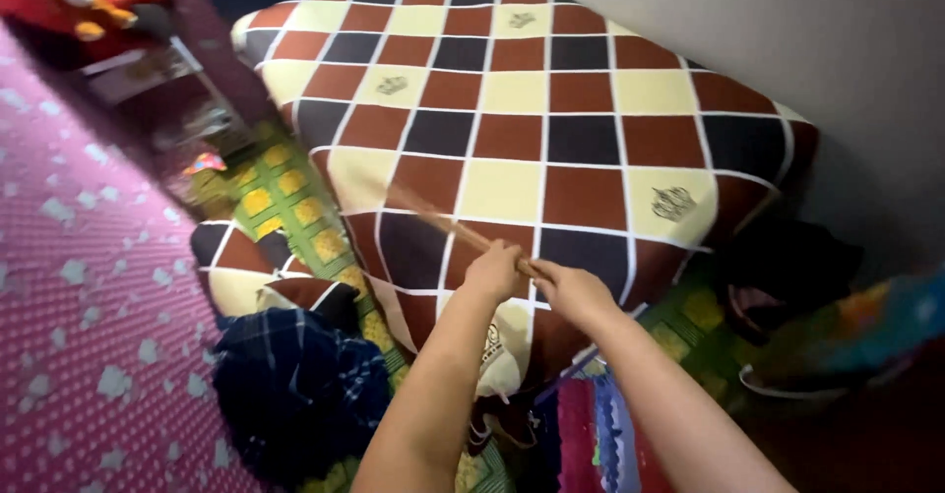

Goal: The person smooths a checkered bedsheet on a mattress, tucks the edges under the mattress, and then uses a small broom to sweep the bed surface. The person continues to smooth and sweep the sheet repeatedly.

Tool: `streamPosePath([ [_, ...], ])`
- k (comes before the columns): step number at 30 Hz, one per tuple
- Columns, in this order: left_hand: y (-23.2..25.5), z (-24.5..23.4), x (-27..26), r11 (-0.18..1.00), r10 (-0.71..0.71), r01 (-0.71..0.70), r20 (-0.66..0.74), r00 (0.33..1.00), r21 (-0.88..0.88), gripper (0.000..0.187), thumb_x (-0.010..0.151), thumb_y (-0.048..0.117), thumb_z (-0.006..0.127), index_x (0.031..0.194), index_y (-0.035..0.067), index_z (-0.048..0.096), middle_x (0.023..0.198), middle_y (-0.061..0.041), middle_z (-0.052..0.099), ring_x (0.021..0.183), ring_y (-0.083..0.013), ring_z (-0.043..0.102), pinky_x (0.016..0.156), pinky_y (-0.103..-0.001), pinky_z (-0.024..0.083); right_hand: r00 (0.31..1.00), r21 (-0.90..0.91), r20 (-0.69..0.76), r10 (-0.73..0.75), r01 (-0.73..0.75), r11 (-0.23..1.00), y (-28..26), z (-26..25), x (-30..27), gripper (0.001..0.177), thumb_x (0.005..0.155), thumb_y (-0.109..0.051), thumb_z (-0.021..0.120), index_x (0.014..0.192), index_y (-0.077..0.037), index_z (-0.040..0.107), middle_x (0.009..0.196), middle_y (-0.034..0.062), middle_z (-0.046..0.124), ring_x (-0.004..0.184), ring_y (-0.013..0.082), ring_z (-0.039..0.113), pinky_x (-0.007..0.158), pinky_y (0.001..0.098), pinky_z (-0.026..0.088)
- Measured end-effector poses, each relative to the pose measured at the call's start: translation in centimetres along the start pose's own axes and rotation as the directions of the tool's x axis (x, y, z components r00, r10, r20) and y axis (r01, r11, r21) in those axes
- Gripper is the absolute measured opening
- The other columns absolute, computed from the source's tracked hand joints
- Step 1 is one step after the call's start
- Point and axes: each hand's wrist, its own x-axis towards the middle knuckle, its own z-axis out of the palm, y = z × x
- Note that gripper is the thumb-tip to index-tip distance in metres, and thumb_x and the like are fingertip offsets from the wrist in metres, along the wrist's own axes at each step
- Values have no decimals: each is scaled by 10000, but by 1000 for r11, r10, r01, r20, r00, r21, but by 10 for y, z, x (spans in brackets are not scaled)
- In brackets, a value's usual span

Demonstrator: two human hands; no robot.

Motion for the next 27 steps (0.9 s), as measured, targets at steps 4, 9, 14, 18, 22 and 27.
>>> streamPosePath([
  [4,45,-93,-95,992,-106,119,252,962,-37,406,1018,94,403,1305,-16,667,1434,-248,601,1339,-417,567,1159,-513,447,997,-396,74,-26,54,917,42,86,100,342,904,-394,545,1100,-246,783,1031,112,786,1046,300,751,861,483,593],
  [9,-19,-71,-60,869,-269,224,-42,962,-441,381,962,114,535,1290,249,676,1427,-42,601,1319,-290,595,1102,-444,499,965,-298,110,-237,259,919,-59,-3,49,364,966,-326,489,1257,-244,691,1022,159,757,1025,370,734,881,500,582],
  [14,-45,-36,-67,830,-488,449,-41,872,-330,570,954,339,543,1507,236,457,1349,-192,621,1315,-327,588,1103,-487,499,890,-408,87,-448,443,799,-79,21,72,276,975,-227,500,1097,-110,719,825,204,733,848,400,759,771,515,601],
  [18,-23,-34,-102,826,-394,429,171,903,-366,406,993,343,545,1372,234,643,1305,-179,694,1297,-372,605,1120,-484,482,847,-530,240,-475,524,667,-66,36,93,270,923,-215,546,932,-119,799,864,147,777,917,346,768,794,509,604],
  [22,-22,-41,-114,733,-603,529,-50,796,-427,145,914,462,621,1045,461,683,1225,81,703,1254,-287,624,1052,-490,518,806,-443,264,-529,589,676,-120,-14,39,243,899,-156,578,934,-53,795,908,186,780,938,400,757,797,543,596],
  [27,-57,37,-83,804,-431,455,152,890,-383,354,964,282,506,1220,200,736,1329,-116,695,1322,-377,580,1147,-519,465,804,-510,374,-463,595,621,-87,31,93,248,861,-274,641,964,-115,800,942,109,789,990,323,758,829,512,608],
])
